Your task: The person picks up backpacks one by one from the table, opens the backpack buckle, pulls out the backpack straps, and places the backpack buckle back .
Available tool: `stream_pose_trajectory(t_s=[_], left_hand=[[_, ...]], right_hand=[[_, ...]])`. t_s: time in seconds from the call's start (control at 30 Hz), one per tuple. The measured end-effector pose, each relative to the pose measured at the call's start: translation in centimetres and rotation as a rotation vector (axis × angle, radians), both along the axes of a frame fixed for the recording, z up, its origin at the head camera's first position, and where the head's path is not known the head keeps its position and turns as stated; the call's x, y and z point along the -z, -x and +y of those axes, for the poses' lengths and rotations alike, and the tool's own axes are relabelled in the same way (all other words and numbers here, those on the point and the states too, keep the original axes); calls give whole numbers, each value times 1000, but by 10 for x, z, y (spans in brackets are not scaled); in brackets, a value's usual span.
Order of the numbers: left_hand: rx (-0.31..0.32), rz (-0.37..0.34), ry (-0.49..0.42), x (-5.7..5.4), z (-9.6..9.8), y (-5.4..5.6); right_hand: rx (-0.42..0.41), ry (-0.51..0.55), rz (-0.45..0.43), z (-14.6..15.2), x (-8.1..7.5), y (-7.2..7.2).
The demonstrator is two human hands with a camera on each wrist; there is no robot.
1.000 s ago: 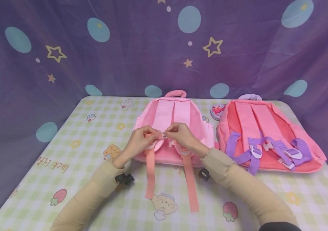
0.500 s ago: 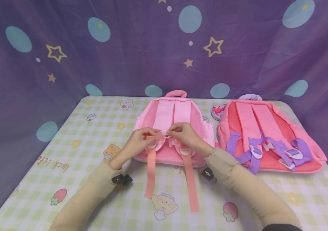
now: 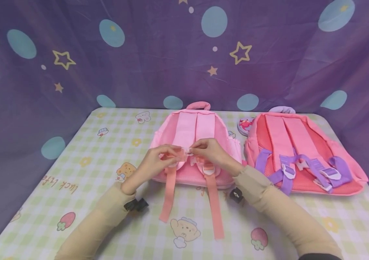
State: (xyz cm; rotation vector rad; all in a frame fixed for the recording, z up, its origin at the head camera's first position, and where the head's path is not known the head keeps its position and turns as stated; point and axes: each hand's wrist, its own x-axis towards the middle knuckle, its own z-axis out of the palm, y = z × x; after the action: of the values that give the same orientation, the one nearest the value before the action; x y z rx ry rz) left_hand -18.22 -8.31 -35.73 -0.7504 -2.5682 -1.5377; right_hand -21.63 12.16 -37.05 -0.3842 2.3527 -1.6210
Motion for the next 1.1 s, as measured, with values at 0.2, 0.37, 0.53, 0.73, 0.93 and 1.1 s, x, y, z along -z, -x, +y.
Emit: stream_pose_trajectory(t_s=[0.2, 0.37, 0.53, 0.73, 0.93, 1.1], left_hand=[[44, 57, -18, -2, 0, 0], [74, 70, -46, -5, 2, 3], [76, 61, -47, -7, 3, 9], [40, 64, -4, -8, 3, 18], [54, 45, -16, -8, 3, 17], [59, 30, -28, -8, 3, 12]], right_hand=[[1, 13, -7, 1, 2, 2], [-4, 4, -3, 2, 2, 2], [-2, 14, -2, 3, 2, 2], [-3, 5, 2, 2, 2, 3], [-13, 46, -6, 2, 3, 3], [-23, 57, 4, 4, 5, 3]])
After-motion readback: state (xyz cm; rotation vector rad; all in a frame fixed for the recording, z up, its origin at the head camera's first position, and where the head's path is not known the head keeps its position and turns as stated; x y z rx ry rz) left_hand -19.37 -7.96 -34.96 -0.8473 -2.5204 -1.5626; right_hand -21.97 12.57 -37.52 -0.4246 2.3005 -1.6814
